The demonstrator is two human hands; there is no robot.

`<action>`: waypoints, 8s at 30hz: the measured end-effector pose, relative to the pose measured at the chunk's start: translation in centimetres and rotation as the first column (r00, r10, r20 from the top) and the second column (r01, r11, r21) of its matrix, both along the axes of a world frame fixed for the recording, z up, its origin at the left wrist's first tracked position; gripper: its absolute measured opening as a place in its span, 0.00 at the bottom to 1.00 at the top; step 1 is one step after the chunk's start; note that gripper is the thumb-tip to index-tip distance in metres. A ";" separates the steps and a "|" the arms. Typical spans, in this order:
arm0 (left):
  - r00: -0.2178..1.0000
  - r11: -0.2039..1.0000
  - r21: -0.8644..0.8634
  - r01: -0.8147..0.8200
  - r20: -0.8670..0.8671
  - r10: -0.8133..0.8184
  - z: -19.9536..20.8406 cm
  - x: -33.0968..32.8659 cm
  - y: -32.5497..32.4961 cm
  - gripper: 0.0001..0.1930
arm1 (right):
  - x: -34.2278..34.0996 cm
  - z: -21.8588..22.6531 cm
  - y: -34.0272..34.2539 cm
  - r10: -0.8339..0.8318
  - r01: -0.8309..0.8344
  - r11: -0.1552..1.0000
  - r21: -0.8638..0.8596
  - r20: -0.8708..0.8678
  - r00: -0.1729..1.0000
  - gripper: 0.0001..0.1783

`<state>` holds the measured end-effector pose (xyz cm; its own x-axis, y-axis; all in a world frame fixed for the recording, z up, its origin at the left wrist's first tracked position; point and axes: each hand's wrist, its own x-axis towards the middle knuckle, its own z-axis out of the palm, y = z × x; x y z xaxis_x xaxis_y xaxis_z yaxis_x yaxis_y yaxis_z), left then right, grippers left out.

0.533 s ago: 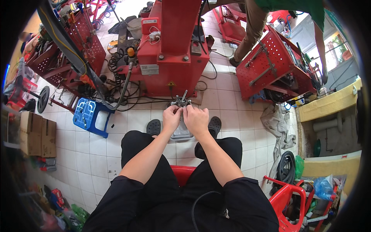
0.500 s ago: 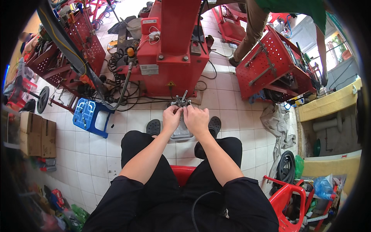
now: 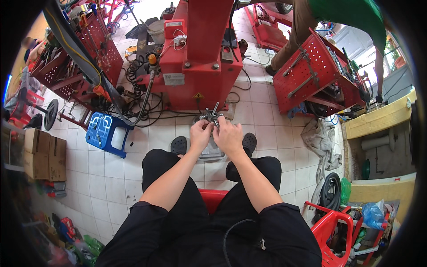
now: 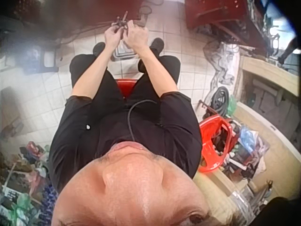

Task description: The person assembles a mechanical component by hand, inserting a small metal piece into a larger cylindrical part and rotating it to fit. They then pick up a second cylindrical part from a tray and attach it to the first assembly, continuing to adjust and tighten the components.

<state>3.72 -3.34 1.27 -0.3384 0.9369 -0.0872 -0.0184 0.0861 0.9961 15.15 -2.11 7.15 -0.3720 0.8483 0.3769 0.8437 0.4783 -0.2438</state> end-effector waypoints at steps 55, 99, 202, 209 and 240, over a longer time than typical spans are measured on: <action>0.972 1.000 0.019 0.015 0.233 -0.019 -0.9 -0.5 0.4 0.09 | 0.0 -0.3 0.2 -0.150 -0.166 0.866 -0.471 -0.562 0.813 0.16; 0.974 0.998 0.035 0.054 0.221 -0.060 -1.7 0.1 0.5 0.07 | -0.5 -0.4 0.3 -0.173 0.087 0.954 -0.286 -0.294 0.940 0.13; 0.988 0.998 -0.060 0.027 0.152 -0.018 -5.5 -0.1 1.0 0.10 | -1.7 -4.3 3.7 -0.309 0.075 0.802 -0.593 -0.304 0.901 0.20; 0.988 0.996 -0.081 0.021 0.156 -0.008 -4.0 0.4 0.8 0.10 | -1.3 -5.0 4.1 -0.372 0.041 0.782 -0.622 -0.413 0.831 0.20; 0.962 0.989 -0.146 -0.002 0.272 0.042 -3.3 0.2 0.5 0.10 | -1.6 -2.4 2.9 -0.135 0.094 0.941 -0.324 -0.107 0.985 0.13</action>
